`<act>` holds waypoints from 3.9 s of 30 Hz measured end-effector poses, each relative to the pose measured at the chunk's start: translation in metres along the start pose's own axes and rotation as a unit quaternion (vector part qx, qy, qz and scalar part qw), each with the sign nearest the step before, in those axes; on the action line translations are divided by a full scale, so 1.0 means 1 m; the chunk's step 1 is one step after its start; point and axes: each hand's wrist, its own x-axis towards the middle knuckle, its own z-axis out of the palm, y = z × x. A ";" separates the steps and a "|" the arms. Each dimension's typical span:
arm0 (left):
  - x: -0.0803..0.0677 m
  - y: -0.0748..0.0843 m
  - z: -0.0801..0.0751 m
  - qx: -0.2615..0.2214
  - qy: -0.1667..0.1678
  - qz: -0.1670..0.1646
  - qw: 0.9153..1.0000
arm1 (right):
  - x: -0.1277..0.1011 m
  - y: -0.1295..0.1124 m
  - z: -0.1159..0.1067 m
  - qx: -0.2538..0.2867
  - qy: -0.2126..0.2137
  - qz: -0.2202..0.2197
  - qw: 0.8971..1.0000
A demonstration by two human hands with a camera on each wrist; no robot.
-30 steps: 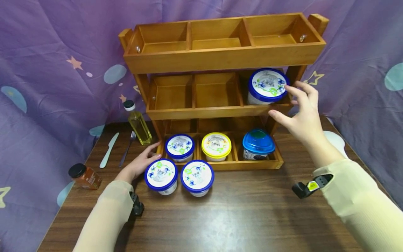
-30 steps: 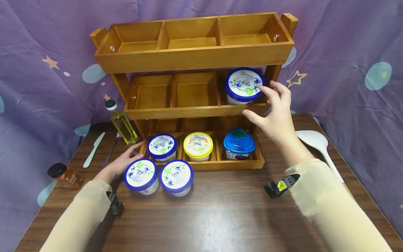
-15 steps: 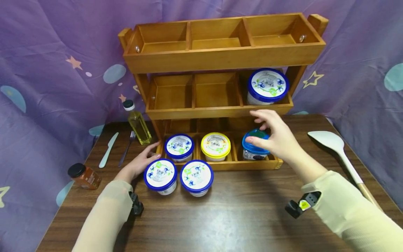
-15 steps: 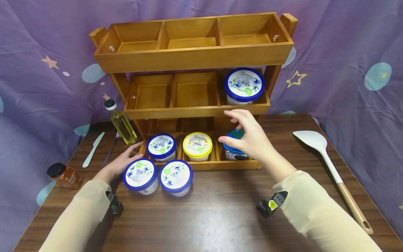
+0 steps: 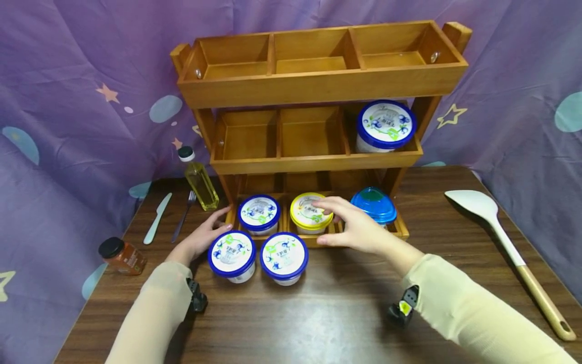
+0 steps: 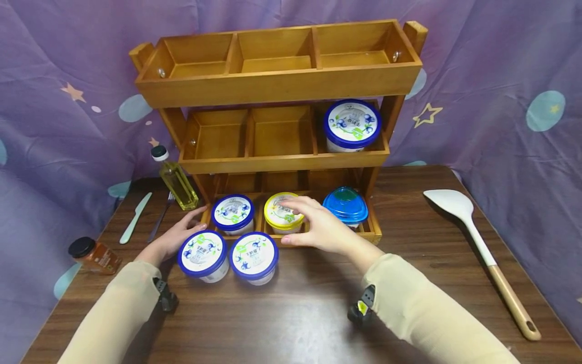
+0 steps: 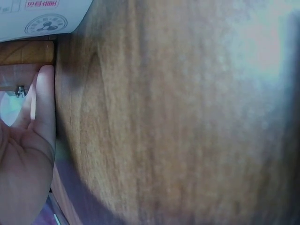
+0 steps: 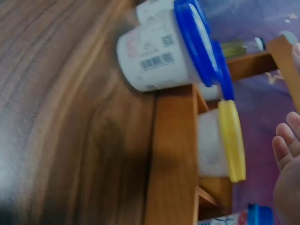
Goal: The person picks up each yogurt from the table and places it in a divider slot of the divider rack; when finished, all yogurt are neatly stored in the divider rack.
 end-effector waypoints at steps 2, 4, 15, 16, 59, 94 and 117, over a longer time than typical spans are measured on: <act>0.004 -0.007 0.000 -0.004 0.002 -0.001 1.000 | 0.001 0.000 0.008 0.001 -0.017 0.003 1.000; 0.010 -0.015 -0.001 -0.003 0.005 -0.001 1.000 | 0.002 -0.001 0.016 0.006 -0.032 -0.001 0.999; 0.019 -0.030 0.000 -0.003 0.011 -0.011 1.000 | 0.005 -0.008 0.053 0.003 -0.090 -0.026 0.996; 0.019 -0.031 0.000 -0.002 0.011 -0.011 1.000 | 0.006 -0.008 0.055 0.001 -0.091 -0.030 0.995; 0.019 -0.032 0.000 0.000 0.014 -0.003 1.000 | 0.006 -0.024 0.058 -0.004 -0.064 -0.032 0.997; 0.017 -0.025 -0.001 -0.006 0.011 0.001 1.000 | 0.052 -0.078 -0.079 -0.052 0.083 -0.127 0.987; 0.018 -0.033 0.001 -0.002 0.009 -0.006 1.000 | 0.063 -0.042 -0.073 -0.178 0.236 -0.195 0.935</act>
